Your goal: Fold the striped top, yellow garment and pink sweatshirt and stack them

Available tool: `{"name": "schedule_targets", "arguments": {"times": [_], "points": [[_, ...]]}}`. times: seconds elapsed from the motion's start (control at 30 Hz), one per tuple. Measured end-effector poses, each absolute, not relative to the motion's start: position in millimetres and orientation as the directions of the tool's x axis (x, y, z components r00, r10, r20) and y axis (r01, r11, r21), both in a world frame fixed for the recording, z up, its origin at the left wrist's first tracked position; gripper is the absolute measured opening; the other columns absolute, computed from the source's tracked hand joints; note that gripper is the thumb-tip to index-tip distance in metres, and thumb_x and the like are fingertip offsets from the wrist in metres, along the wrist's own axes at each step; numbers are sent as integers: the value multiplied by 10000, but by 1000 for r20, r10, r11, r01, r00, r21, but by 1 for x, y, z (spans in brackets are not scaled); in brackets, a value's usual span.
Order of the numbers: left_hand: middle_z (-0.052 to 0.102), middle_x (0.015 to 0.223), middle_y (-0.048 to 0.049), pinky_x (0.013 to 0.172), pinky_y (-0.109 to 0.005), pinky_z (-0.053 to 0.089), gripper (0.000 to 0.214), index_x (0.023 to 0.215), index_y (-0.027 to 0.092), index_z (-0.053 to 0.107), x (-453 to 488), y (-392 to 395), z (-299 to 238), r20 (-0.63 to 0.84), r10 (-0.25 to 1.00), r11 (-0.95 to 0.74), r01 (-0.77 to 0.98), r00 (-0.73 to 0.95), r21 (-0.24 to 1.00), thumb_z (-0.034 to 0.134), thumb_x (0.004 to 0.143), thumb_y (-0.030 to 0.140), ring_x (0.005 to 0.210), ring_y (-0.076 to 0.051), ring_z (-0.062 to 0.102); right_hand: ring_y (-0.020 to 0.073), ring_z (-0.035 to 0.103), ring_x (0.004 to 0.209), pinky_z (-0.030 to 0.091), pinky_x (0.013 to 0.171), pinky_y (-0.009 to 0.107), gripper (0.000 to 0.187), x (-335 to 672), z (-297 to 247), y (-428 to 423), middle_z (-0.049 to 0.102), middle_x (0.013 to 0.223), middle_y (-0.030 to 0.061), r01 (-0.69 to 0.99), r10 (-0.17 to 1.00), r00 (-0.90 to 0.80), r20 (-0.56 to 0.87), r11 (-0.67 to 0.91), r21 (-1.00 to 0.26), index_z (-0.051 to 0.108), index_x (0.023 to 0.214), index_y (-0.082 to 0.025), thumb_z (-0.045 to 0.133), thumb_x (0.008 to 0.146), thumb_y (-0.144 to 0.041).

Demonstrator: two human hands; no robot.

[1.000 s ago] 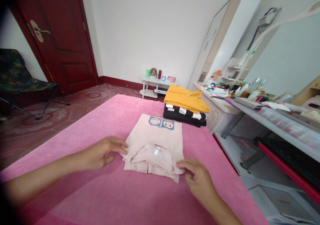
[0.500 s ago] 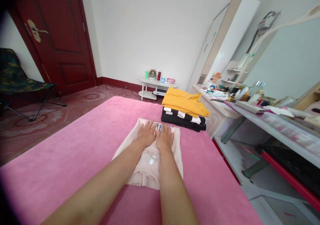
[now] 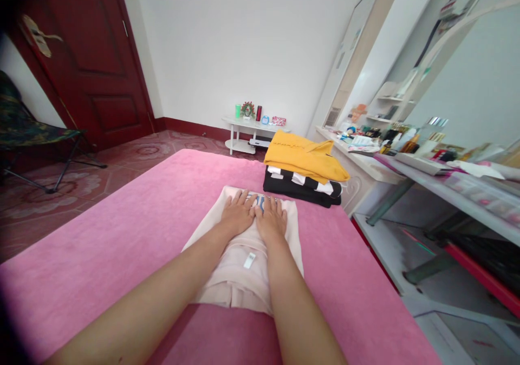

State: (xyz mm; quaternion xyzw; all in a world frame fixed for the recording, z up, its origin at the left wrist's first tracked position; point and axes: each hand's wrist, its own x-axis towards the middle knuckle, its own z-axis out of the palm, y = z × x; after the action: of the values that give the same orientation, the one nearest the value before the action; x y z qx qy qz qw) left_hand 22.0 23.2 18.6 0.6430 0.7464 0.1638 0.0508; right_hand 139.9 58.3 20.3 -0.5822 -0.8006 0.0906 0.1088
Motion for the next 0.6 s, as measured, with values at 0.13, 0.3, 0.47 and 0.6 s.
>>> {"name": "schedule_targets", "arguments": {"times": [0.13,0.3,0.47,0.6], "points": [[142,1551,-15,1123,-529,70,612,1453,323,262,15,29,20,87,977,156,935,-193,318,204,898,573,1420,-269,90,230,116,1409,109,1121,459,648,147,20,69,179,1540,42,923,962,-264,69,273,-272,261,1459,-236,167,915,-576],[129,1552,-34,1124,-524,56,716,1463,301,244,10,33,18,90,972,181,934,-218,308,169,858,676,1423,-285,55,241,129,1405,108,1114,471,670,150,19,72,203,1532,56,934,973,-211,94,229,-274,276,1451,-256,153,901,-618],[87,1557,-44,1124,-523,29,733,1476,281,202,11,26,17,98,977,156,944,-192,290,170,857,673,1423,-293,20,250,107,1410,112,1108,493,670,152,18,63,184,1538,65,936,969,-226,105,245,-254,254,1459,-251,121,907,-607],[48,1559,-45,1121,-527,34,748,1481,271,178,11,17,16,76,984,136,951,-163,278,180,852,674,1420,-308,-4,249,56,1419,88,1110,503,669,155,17,57,104,1556,58,938,965,-256,61,264,-225,163,1482,-256,118,911,-600]]}}
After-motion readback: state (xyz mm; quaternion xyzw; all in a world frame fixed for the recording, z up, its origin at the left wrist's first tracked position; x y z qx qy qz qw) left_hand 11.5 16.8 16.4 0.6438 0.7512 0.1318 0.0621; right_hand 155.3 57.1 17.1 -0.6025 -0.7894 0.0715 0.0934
